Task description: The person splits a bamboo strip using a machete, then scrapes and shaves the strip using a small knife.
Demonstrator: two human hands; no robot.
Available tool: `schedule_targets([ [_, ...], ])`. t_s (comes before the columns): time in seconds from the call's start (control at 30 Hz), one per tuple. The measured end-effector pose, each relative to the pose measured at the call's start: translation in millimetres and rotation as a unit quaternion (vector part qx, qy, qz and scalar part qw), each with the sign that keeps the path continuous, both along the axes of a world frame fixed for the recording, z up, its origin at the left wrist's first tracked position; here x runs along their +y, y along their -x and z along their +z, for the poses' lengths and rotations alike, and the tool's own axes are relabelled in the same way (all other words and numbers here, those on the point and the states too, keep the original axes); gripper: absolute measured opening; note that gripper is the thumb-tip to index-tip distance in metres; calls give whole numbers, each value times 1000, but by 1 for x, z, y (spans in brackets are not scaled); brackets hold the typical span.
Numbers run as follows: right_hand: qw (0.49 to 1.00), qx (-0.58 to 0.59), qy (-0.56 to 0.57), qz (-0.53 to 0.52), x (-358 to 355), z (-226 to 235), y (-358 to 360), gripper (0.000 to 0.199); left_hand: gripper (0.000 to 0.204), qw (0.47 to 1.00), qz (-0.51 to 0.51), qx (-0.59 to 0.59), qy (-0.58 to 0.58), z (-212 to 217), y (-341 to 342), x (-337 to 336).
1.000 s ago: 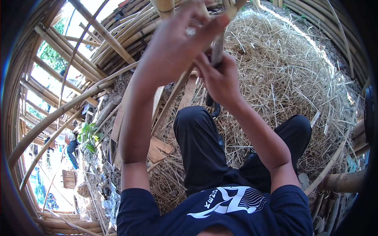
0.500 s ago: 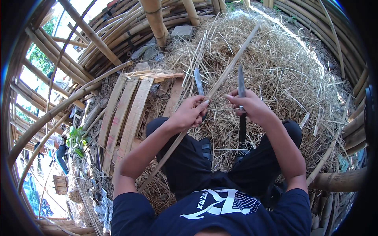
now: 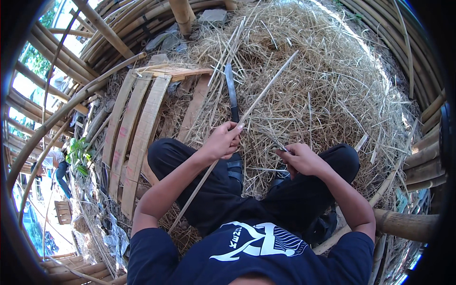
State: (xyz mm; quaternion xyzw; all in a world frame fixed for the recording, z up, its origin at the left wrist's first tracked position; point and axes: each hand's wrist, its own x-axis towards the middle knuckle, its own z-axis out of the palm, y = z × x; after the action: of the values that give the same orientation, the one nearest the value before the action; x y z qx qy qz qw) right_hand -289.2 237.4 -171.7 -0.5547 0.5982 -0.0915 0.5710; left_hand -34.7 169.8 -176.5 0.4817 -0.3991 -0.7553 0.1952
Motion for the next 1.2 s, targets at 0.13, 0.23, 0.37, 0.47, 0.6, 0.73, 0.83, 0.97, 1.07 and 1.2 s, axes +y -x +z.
schedule_targets([
  [0.13, 994, 88, 33, 55, 0, -10, -2, 57, 23, 998, -42, 14, 37, -16, 1, 10],
  [0.23, 984, 105, 135, 44, -14, 2, -6, 49, 19, 999, -42, 7, 30, -9, 6, 17],
  [0.37, 941, 163, 296, 0, -39, 11, -24, 37, 18, 998, -61, 22, -8, -13, 6, 24],
  [0.47, 945, 162, 281, 52, -53, 2, -35, 30, 16, 997, -67, 27, -31, -9, 9, 30],
  [0.6, 959, 187, 196, 80, -67, -27, -47, 32, 20, 999, -26, -12, 26, -33, 9, 37],
  [0.73, 956, 173, 228, 59, -59, -45, -51, 36, 26, 958, -47, -147, 243, -60, 4, 36],
  [0.83, 948, 185, 234, 110, -53, -51, -61, 32, 24, 849, -3, -210, 484, -78, 6, 40],
  [0.97, 941, 230, 241, 63, -54, -68, -64, 28, 23, 886, -7, -272, 375, -63, 20, 48],
  [1.07, 937, 248, 229, 90, -59, -80, -57, 25, 23, 883, -16, -303, 359, -67, 27, 53],
  [1.2, 923, 261, 270, 86, -64, -95, -55, 24, 23, 866, -27, -352, 354, -76, 29, 56],
])
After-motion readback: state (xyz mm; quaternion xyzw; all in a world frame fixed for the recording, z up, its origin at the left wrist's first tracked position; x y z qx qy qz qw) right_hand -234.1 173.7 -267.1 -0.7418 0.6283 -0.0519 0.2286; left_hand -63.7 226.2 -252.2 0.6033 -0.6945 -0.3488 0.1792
